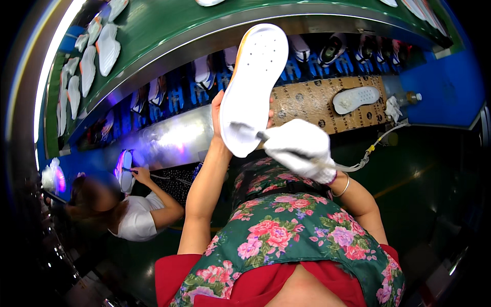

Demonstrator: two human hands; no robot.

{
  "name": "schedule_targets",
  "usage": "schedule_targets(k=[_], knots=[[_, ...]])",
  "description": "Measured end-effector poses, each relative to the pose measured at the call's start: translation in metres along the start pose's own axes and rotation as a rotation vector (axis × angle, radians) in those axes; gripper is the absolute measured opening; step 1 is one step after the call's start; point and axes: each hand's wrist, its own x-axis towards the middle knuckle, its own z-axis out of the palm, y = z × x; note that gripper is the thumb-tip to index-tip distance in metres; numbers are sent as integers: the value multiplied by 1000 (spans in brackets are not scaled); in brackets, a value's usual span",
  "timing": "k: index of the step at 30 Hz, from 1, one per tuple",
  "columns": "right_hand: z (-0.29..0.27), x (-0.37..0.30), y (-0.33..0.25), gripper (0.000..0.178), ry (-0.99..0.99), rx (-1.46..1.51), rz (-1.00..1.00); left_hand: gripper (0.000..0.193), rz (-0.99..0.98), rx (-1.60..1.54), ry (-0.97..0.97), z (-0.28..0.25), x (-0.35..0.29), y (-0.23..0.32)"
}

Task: The person uses a brush to apply glue to the inner surface of white shoe soles and then places the soles onto an overhead conveyor rack.

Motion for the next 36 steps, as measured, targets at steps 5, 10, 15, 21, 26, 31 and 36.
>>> schedule_targets(k=[5, 10, 15, 21, 26, 31, 36], knots=[[11, -6, -11, 13, -97, 217, 148, 82, 31, -23, -84, -4, 9, 15], [0, -15, 7, 12, 79, 778, 444, 91, 143, 76, -100, 5, -1, 29], [-15, -24, 21, 16, 334, 959, 600, 118, 345, 316, -296, 36, -22, 54], [10, -32, 44, 19, 461, 894, 753, 110, 374, 329, -447, 75, 25, 146], [29, -38, 61, 21, 375, 751, 747, 103, 523, -133, -135, 62, 55, 167], [26, -47, 63, 22, 461, 753, 852, 61, 768, 382, 225, 60, 34, 139], [31, -58, 70, 21, 482, 795, 926, 87, 1264, 2068, 1022, 42, 40, 199]])
